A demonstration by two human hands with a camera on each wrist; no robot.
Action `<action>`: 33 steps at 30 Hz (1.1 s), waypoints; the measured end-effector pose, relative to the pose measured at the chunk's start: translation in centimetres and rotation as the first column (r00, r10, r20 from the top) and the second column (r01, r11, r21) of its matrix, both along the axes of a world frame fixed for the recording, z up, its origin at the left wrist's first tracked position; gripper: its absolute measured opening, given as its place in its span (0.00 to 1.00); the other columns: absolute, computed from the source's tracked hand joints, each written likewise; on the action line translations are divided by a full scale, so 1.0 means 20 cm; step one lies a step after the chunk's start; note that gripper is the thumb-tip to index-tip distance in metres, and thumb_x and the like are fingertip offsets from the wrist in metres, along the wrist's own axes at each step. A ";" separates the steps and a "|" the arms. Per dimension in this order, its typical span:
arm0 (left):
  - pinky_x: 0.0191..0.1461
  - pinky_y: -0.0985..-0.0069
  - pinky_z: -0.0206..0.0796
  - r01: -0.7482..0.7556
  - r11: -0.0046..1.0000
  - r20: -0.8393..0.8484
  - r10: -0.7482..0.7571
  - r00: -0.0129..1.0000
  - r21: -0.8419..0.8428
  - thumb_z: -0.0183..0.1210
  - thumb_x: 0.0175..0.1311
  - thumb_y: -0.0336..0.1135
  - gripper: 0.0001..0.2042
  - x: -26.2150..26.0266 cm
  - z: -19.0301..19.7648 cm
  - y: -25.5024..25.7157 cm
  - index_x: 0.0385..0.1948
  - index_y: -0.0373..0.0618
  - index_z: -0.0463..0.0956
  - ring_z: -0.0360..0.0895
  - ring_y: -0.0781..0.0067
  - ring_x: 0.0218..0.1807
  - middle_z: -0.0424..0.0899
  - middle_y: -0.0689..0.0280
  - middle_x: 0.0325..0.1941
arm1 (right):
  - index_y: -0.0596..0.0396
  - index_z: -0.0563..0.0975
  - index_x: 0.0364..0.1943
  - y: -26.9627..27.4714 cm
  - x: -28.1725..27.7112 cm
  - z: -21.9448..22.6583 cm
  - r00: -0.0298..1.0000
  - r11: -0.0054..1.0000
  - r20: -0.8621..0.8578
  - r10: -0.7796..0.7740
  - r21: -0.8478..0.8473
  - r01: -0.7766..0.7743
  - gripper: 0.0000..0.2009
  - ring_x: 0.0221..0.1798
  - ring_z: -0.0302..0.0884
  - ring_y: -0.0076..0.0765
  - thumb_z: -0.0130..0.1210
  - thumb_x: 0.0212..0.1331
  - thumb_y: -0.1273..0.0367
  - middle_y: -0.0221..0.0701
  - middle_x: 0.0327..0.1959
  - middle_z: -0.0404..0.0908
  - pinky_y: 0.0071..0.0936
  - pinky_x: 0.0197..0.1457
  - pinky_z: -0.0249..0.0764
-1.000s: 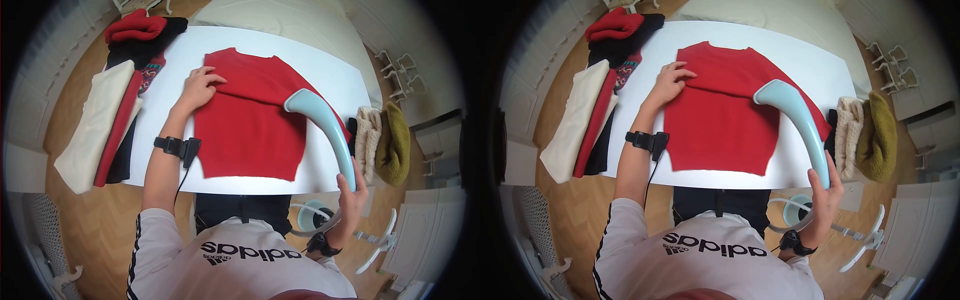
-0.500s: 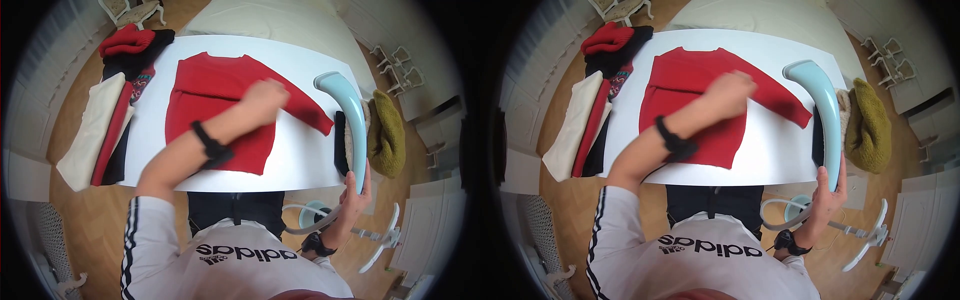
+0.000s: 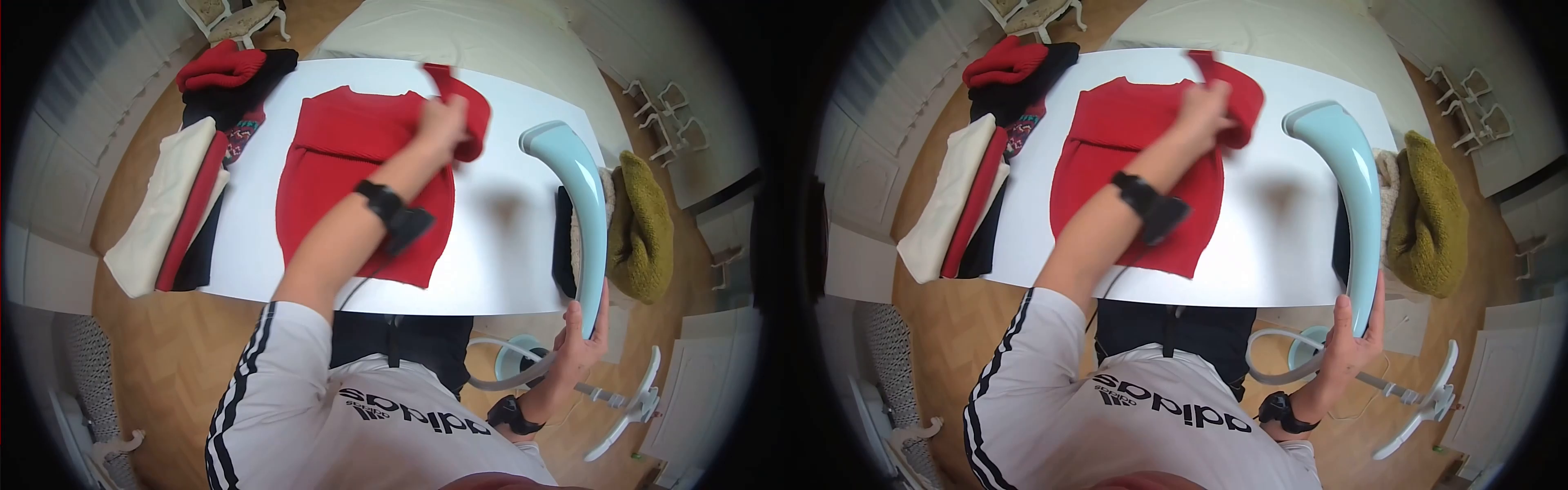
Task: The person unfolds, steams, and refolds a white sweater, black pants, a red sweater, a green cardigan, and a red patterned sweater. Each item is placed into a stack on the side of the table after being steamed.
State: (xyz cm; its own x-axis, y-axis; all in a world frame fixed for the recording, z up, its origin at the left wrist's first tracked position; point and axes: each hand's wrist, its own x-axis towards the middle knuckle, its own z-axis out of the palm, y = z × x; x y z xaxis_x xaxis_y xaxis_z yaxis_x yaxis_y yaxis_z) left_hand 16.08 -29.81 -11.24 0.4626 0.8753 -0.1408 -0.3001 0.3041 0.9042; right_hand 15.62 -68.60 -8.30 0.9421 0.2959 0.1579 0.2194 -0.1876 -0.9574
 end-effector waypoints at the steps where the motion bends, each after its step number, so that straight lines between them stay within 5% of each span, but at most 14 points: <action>1: 0.49 0.51 0.81 -0.032 0.994 0.144 0.047 0.989 -0.104 0.55 0.66 0.34 0.13 -0.14 0.03 0.08 0.43 0.31 0.73 0.81 0.64 0.36 0.77 0.61 0.36 | 0.59 0.72 0.71 0.01 0.03 -0.04 0.999 1.000 0.048 0.021 0.015 -0.022 0.31 0.36 0.74 0.17 0.67 0.63 0.69 0.35 0.48 0.83 0.15 0.37 0.69; 3: 0.50 0.55 0.80 -0.114 0.993 0.115 0.117 0.986 -0.032 0.57 0.64 0.32 0.10 -0.43 -0.08 0.32 0.43 0.38 0.75 0.81 0.65 0.38 0.79 0.61 0.40 | 0.61 0.71 0.71 0.06 0.04 -0.07 0.996 0.998 0.085 0.038 0.042 -0.041 0.31 0.45 0.79 0.22 0.67 0.64 0.69 0.39 0.56 0.83 0.19 0.47 0.75; 5: 0.46 0.66 0.75 -0.349 0.934 -0.086 0.355 0.931 0.077 0.59 0.61 0.33 0.21 -0.74 -0.15 0.51 0.55 0.33 0.71 0.80 0.66 0.44 0.79 0.59 0.45 | 0.63 0.71 0.71 0.13 0.03 -0.05 0.987 0.990 0.082 0.140 -0.028 -0.138 0.30 0.60 0.77 0.31 0.66 0.64 0.71 0.44 0.66 0.77 0.28 0.62 0.73; 8: 0.51 0.67 0.73 -0.554 0.825 -0.184 0.565 0.804 0.115 0.59 0.61 0.36 0.27 -0.99 -0.18 0.55 0.61 0.30 0.66 0.80 0.64 0.50 0.80 0.56 0.49 | 0.63 0.73 0.70 0.29 0.00 -0.04 0.958 0.964 0.108 0.265 -0.030 -0.263 0.30 0.58 0.79 0.32 0.66 0.63 0.72 0.43 0.62 0.80 0.29 0.63 0.74; 9: 0.54 0.65 0.73 -0.549 0.771 -0.253 0.629 0.735 0.323 0.60 0.62 0.39 0.27 -1.03 -0.19 0.54 0.61 0.32 0.69 0.80 0.60 0.52 0.81 0.54 0.50 | 0.62 0.73 0.70 0.35 -0.01 -0.02 0.939 0.941 0.076 0.336 -0.059 -0.332 0.30 0.58 0.79 0.32 0.66 0.62 0.73 0.43 0.62 0.81 0.29 0.63 0.74; 10: 0.57 0.63 0.72 -0.505 0.694 -0.299 0.696 0.653 0.513 0.61 0.63 0.43 0.27 -1.06 -0.21 0.54 0.60 0.35 0.71 0.80 0.56 0.54 0.82 0.51 0.50 | 0.61 0.74 0.69 0.42 -0.01 -0.03 0.908 0.923 0.167 0.384 -0.080 -0.376 0.30 0.59 0.80 0.33 0.66 0.61 0.73 0.45 0.60 0.83 0.29 0.63 0.74; 11: 0.57 0.63 0.72 -0.510 0.689 -0.295 0.701 0.650 0.514 0.61 0.63 0.43 0.27 -1.08 -0.24 0.56 0.60 0.35 0.71 0.80 0.56 0.54 0.82 0.51 0.50 | 0.60 0.75 0.69 0.49 -0.03 -0.01 0.890 0.906 0.174 0.421 -0.118 -0.406 0.29 0.59 0.81 0.33 0.67 0.61 0.72 0.47 0.59 0.84 0.29 0.63 0.75; 13: 0.62 0.61 0.70 -0.080 0.683 -0.552 0.649 0.524 0.726 0.66 0.61 0.51 0.26 -1.10 -0.31 0.60 0.56 0.42 0.79 0.79 0.47 0.56 0.84 0.47 0.51 | 0.59 0.75 0.68 0.63 -0.04 -0.01 0.834 0.856 0.198 0.516 -0.153 -0.494 0.29 0.57 0.82 0.33 0.68 0.60 0.71 0.47 0.58 0.85 0.29 0.62 0.76; 17: 0.63 0.61 0.71 0.063 0.701 -0.622 0.583 0.522 0.710 0.71 0.56 0.54 0.26 -1.13 -0.44 0.66 0.53 0.48 0.83 0.79 0.49 0.57 0.85 0.50 0.51 | 0.57 0.76 0.68 0.89 -0.03 -0.08 0.761 0.780 0.172 0.626 -0.120 -0.614 0.30 0.55 0.84 0.32 0.68 0.61 0.66 0.46 0.57 0.85 0.29 0.60 0.77; 21: 0.61 0.62 0.73 0.099 0.722 -0.632 0.520 0.575 0.685 0.71 0.56 0.53 0.26 -1.18 -0.46 0.70 0.53 0.48 0.83 0.81 0.51 0.55 0.85 0.52 0.51 | 0.56 0.76 0.69 0.89 -0.01 -0.10 0.738 0.734 0.066 0.671 -0.199 -0.649 0.30 0.56 0.83 0.33 0.69 0.61 0.65 0.45 0.58 0.85 0.30 0.62 0.75; 23: 0.60 0.61 0.74 0.138 0.751 -0.694 0.502 0.515 0.646 0.71 0.56 0.53 0.26 -1.18 -0.38 0.65 0.53 0.49 0.83 0.82 0.50 0.55 0.86 0.51 0.51 | 0.56 0.75 0.69 0.78 0.05 -0.09 0.750 0.779 0.224 0.622 -0.271 -0.565 0.30 0.58 0.82 0.35 0.69 0.60 0.67 0.46 0.59 0.84 0.30 0.64 0.74; 27: 0.56 0.63 0.75 0.168 0.730 -0.696 0.516 0.500 0.662 0.71 0.56 0.56 0.26 -1.18 -0.37 0.64 0.51 0.47 0.82 0.86 0.50 0.51 0.89 0.48 0.46 | 0.58 0.74 0.70 0.53 0.03 0.02 0.901 0.860 -0.038 0.432 -0.282 -0.425 0.30 0.56 0.80 0.27 0.67 0.61 0.73 0.42 0.60 0.83 0.26 0.61 0.74; 31: 0.56 0.63 0.75 0.201 0.765 -0.721 0.435 0.539 0.612 0.72 0.55 0.57 0.28 -1.20 -0.35 0.66 0.49 0.44 0.82 0.86 0.50 0.52 0.88 0.47 0.46 | 0.59 0.74 0.69 0.51 -0.10 -0.01 0.905 0.880 -0.026 0.426 -0.221 -0.420 0.31 0.51 0.80 0.24 0.67 0.59 0.75 0.40 0.58 0.84 0.26 0.57 0.76; 33: 0.56 0.63 0.75 0.218 0.756 -0.713 0.419 0.563 0.617 0.73 0.54 0.57 0.29 -1.20 -0.36 0.66 0.48 0.43 0.82 0.86 0.50 0.52 0.88 0.47 0.46 | 0.57 0.76 0.68 0.54 -0.13 -0.06 0.764 0.776 0.169 0.622 -0.263 -0.573 0.30 0.48 0.81 0.23 0.68 0.57 0.77 0.38 0.56 0.86 0.26 0.53 0.78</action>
State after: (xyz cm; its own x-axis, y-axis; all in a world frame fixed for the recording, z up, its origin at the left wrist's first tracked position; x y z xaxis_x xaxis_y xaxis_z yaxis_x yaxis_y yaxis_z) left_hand -8.01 -16.52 -18.44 0.3392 0.9265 0.1628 0.6185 -0.3501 0.7035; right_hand 13.08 -57.89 -9.47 0.5040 0.8320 0.2317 0.5578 -0.1088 -0.8228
